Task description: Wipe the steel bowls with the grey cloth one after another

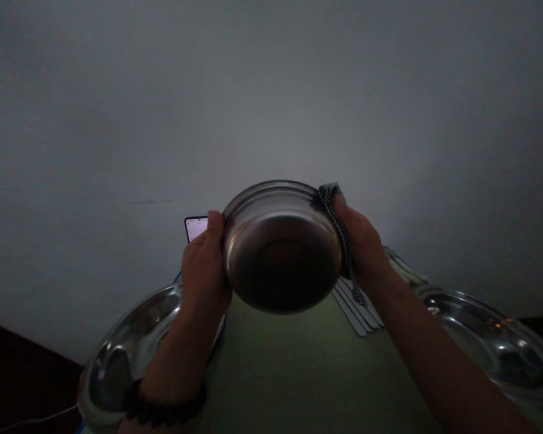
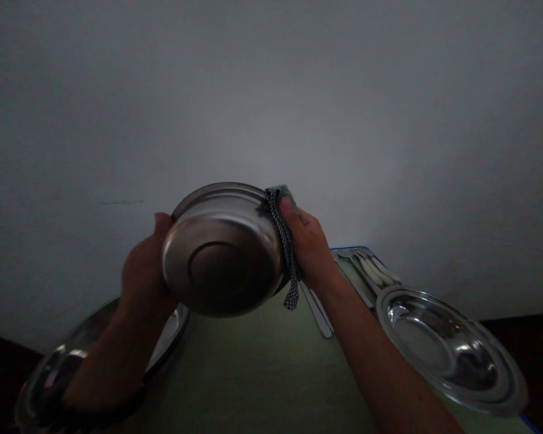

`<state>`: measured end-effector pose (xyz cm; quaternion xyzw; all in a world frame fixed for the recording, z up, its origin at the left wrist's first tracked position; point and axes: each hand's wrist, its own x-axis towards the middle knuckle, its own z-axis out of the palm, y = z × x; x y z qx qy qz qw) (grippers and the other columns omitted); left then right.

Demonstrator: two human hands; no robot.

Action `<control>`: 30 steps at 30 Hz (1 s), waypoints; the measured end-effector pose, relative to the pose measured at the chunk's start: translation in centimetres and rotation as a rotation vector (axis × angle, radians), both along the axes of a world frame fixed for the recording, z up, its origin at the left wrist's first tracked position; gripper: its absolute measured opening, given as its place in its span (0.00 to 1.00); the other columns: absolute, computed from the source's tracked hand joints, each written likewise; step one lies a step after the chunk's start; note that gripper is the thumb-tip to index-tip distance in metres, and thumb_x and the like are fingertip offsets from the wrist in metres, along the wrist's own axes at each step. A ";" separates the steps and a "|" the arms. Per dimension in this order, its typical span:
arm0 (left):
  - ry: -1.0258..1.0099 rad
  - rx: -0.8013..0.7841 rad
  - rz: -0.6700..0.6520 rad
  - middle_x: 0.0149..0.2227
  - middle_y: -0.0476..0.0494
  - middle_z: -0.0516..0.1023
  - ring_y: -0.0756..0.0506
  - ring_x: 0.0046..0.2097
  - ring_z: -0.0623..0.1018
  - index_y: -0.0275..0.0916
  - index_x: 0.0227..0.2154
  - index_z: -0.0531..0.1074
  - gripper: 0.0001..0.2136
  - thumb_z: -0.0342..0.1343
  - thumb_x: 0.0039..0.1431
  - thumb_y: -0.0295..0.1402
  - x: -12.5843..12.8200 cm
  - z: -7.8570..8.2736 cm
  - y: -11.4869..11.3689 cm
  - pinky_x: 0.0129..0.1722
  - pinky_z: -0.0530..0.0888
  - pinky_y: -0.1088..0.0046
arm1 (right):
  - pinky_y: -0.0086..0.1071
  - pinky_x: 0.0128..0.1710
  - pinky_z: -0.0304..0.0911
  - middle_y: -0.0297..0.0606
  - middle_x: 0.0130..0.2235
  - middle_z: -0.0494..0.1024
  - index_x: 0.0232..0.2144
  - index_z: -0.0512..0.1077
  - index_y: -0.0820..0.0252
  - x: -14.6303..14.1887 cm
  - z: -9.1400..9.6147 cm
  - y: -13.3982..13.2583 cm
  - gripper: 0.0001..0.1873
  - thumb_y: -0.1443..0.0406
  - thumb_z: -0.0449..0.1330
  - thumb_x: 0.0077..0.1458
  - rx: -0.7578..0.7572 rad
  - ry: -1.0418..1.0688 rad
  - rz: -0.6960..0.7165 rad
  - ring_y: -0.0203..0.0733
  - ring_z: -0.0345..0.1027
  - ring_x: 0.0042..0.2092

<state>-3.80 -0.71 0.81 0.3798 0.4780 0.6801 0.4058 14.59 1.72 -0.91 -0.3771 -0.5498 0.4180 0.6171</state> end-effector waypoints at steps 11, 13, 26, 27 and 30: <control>0.111 0.023 -0.290 0.23 0.49 0.76 0.47 0.27 0.74 0.42 0.22 0.74 0.10 0.56 0.55 0.39 -1.1 0.0 0.3 0.28 0.71 0.73 | 0.30 0.27 0.64 0.33 0.27 0.76 0.29 0.75 0.56 1.8 0.9 0.2 0.23 0.44 0.57 0.51 -0.048 -0.044 0.121 0.37 0.68 0.28; 0.295 -0.049 -0.401 0.22 0.47 0.77 0.47 0.26 0.73 0.41 0.21 0.75 0.13 0.57 0.54 0.43 -1.3 -0.2 0.0 0.26 0.70 0.73 | 0.28 0.24 0.60 0.32 0.24 0.74 0.27 0.74 0.58 2.0 1.2 -0.4 0.21 0.47 0.59 0.51 -0.041 -0.253 0.272 0.34 0.64 0.25; 0.082 -0.126 -0.322 0.16 0.47 0.73 0.51 0.18 0.70 0.37 0.18 0.73 0.16 0.60 0.50 0.44 -1.1 -1.0 0.8 0.16 0.64 0.77 | 0.27 0.26 0.59 0.33 0.25 0.75 0.28 0.74 0.61 0.7 0.0 0.0 0.21 0.48 0.58 0.53 -0.035 -0.174 0.318 0.33 0.65 0.27; 0.014 -0.145 -0.274 0.17 0.47 0.74 0.51 0.19 0.71 0.36 0.18 0.73 0.15 0.60 0.51 0.43 -1.1 -1.0 1.1 0.18 0.66 0.77 | 0.27 0.27 0.60 0.33 0.26 0.76 0.28 0.74 0.60 0.6 -0.1 0.2 0.22 0.47 0.58 0.52 -0.055 -0.119 0.293 0.33 0.66 0.27; -0.202 -0.162 -0.191 0.21 0.48 0.76 0.50 0.24 0.75 0.36 0.24 0.73 0.12 0.55 0.57 0.39 -0.7 -1.0 1.5 0.27 0.72 0.75 | 0.30 0.30 0.64 0.34 0.28 0.78 0.30 0.75 0.59 0.1 -0.5 0.8 0.24 0.44 0.58 0.50 -0.104 0.023 0.153 0.36 0.69 0.29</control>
